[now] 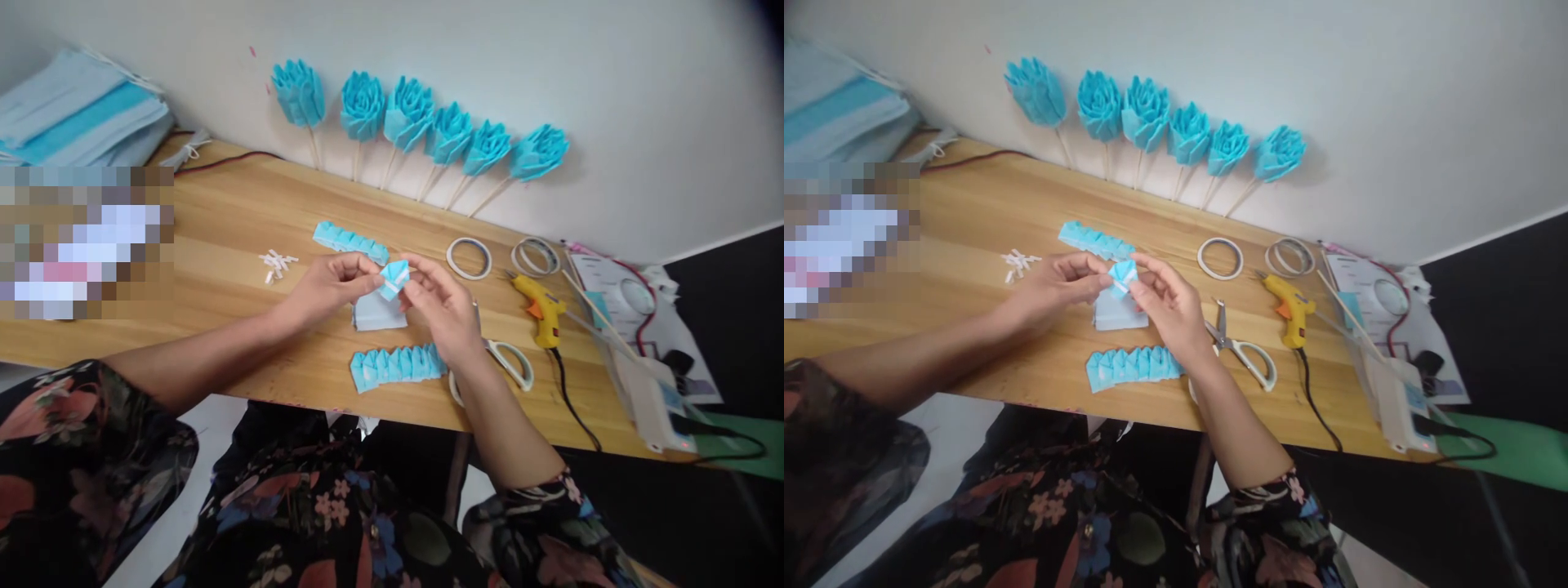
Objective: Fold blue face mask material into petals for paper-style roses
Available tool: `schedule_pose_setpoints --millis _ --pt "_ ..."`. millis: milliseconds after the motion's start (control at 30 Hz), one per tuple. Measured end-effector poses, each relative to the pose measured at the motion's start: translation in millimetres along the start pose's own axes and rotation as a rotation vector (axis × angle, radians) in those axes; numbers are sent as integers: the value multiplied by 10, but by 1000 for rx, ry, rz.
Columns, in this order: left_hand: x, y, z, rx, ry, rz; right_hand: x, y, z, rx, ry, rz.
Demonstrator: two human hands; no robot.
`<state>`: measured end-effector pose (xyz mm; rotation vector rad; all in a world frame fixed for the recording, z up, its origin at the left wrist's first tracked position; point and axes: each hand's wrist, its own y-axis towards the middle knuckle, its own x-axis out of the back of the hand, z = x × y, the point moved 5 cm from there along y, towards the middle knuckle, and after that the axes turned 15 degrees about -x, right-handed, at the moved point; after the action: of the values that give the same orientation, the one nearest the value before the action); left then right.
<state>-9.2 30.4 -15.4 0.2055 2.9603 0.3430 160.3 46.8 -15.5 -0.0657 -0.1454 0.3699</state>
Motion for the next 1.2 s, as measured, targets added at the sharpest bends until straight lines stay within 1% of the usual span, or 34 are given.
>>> schedule_pose_setpoints --millis 167,367,500,633,733,867,1100,1200 --pt "-3 -16 -31 -11 64 14 -52 -13 32 -48 -21 43" --pt "-90 -20 -74 -9 87 143 -62 -23 45 -77 -14 67" --pt "-104 -21 -58 -5 109 176 -49 -30 62 -69 -13 48" --pt "-105 -31 -55 6 164 217 -22 -24 55 -35 -13 3" --pt "-116 -29 -88 -9 143 221 -12 -21 47 -24 -20 -19" --pt "-133 -28 -88 -18 116 222 -27 -30 65 -23 -18 -8" --pt "-119 -43 -18 -6 159 238 -63 -44 68 -53 11 34" --pt "-122 -52 -32 5 187 261 -52 -40 54 -50 1 14"
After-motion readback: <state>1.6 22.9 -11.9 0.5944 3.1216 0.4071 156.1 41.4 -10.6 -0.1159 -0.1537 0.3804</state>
